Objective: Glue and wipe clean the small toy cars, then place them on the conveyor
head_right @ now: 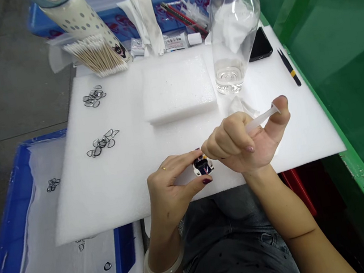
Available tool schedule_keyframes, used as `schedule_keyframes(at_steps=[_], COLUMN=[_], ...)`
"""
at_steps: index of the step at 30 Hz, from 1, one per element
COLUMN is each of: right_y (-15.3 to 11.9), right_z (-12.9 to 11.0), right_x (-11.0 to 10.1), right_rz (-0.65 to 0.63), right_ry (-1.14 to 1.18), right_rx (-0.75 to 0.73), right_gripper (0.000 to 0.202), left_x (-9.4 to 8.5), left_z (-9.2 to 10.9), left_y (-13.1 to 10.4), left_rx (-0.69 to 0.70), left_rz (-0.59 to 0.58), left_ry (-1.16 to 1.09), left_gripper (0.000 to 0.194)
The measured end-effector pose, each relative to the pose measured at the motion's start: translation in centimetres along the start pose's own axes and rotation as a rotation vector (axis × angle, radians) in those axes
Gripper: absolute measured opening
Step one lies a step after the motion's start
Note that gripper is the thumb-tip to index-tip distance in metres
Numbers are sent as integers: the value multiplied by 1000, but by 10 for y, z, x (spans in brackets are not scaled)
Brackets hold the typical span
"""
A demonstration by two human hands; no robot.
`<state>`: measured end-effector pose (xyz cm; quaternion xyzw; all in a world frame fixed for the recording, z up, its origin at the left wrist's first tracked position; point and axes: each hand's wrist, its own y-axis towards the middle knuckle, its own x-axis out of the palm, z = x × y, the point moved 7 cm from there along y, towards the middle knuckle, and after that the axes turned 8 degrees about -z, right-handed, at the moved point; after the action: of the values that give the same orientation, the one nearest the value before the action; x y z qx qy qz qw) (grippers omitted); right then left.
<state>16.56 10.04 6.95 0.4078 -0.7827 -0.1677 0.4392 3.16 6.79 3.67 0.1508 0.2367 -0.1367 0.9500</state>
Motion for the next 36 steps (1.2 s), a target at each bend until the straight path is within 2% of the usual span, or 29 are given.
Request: schedule_keyframes(at_steps=[13,19,26,31,36], right_y=[-2,-2,0,-2,-1], right_z=[-4,-6,-6,-9,-9], right_x=[1,0,5,3,7], right_rz=[-33,118,35,140,147], right_ry=[-27,-39,-58,-102,-196], right_rx=[-9,7,-14,-19,49], right_gripper=[61,61,60,63,67], left_x=[0,0,0,0,0], left_z=[0,0,1,1,2], left_y=[0,1,0,0,0], left_rx=[-13,-10,-5,-10,1], left_rz=[-8,-7,0,-8,3], left_ry=[4,14,16,10,15], left_gripper=[46,46,46,47,46])
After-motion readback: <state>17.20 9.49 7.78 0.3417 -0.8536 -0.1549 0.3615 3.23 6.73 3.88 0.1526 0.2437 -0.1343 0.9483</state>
